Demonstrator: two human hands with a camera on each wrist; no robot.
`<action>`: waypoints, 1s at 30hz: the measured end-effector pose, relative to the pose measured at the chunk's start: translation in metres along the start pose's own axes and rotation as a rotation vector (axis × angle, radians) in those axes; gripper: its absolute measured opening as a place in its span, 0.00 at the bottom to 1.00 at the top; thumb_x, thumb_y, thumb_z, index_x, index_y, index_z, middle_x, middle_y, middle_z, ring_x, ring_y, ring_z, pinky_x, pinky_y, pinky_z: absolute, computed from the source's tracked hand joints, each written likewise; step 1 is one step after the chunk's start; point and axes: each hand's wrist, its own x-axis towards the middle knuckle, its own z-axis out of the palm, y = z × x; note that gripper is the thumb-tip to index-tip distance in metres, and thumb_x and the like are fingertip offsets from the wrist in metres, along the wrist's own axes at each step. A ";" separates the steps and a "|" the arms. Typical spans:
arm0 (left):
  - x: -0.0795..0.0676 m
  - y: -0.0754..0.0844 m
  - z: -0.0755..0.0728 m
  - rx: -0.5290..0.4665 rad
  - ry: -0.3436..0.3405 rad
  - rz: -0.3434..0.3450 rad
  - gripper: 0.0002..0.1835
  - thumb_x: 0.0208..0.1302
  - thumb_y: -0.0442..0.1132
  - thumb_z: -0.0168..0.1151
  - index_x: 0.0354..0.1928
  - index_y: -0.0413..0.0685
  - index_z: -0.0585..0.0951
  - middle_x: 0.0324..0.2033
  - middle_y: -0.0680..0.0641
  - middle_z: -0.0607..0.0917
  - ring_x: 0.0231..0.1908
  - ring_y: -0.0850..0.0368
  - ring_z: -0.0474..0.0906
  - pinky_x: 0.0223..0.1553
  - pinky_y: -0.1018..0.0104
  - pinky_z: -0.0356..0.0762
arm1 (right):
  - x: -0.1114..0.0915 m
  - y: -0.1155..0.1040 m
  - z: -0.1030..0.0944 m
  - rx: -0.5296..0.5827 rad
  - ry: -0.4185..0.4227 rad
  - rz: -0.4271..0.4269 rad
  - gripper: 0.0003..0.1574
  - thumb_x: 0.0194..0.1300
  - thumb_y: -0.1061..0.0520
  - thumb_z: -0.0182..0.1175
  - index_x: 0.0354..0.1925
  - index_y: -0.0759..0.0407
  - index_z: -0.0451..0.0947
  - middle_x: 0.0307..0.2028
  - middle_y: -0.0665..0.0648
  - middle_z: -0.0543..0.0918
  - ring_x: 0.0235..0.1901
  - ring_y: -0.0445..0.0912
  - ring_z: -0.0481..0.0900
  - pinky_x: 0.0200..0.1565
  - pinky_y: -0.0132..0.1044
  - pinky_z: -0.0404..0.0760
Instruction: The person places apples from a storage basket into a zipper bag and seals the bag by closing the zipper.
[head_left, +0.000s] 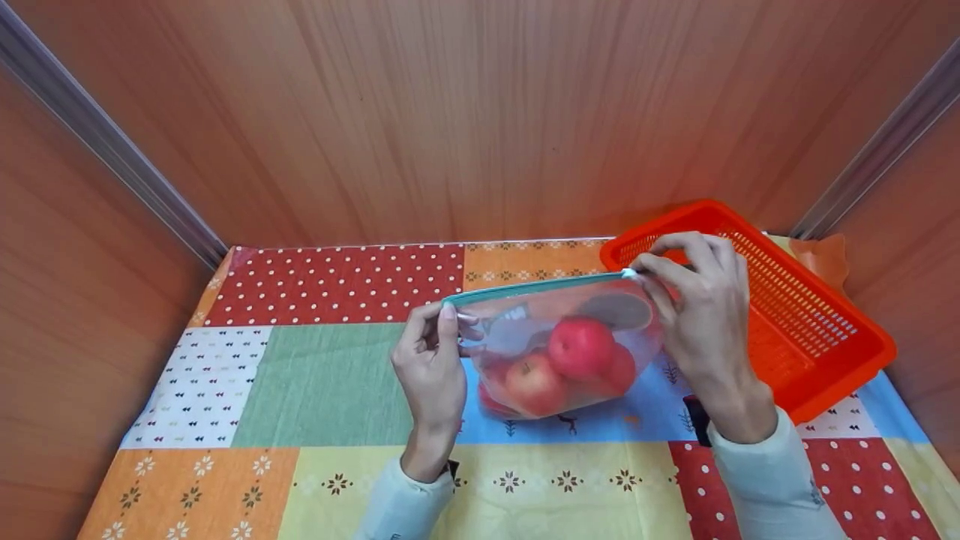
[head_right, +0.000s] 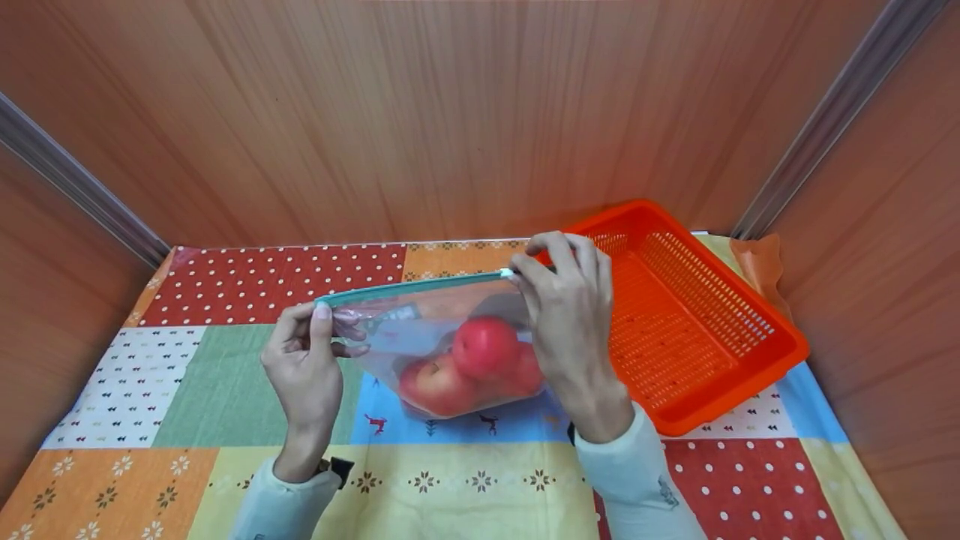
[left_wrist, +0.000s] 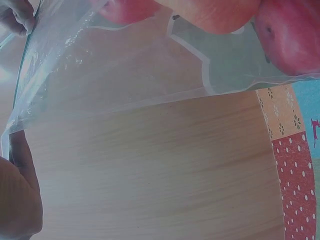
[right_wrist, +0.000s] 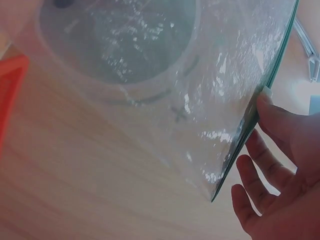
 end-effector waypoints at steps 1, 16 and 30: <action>0.000 0.000 0.000 0.001 0.000 -0.001 0.07 0.78 0.28 0.56 0.43 0.32 0.82 0.31 0.39 0.87 0.30 0.55 0.86 0.29 0.64 0.87 | 0.000 0.001 -0.001 0.001 0.000 0.004 0.14 0.62 0.64 0.75 0.47 0.64 0.91 0.49 0.65 0.84 0.54 0.61 0.74 0.58 0.61 0.69; 0.002 0.000 -0.001 0.000 -0.002 0.004 0.07 0.78 0.27 0.56 0.42 0.30 0.82 0.30 0.38 0.86 0.29 0.57 0.86 0.28 0.64 0.87 | -0.001 0.015 -0.014 -0.001 0.020 0.005 0.13 0.62 0.64 0.74 0.47 0.64 0.91 0.47 0.65 0.84 0.52 0.61 0.75 0.56 0.58 0.68; -0.001 -0.003 -0.003 -0.001 -0.010 -0.001 0.07 0.78 0.28 0.56 0.43 0.31 0.82 0.31 0.38 0.87 0.28 0.57 0.86 0.28 0.63 0.88 | -0.006 0.028 -0.029 -0.023 0.039 0.053 0.14 0.64 0.63 0.73 0.48 0.65 0.90 0.50 0.67 0.84 0.54 0.61 0.74 0.61 0.62 0.70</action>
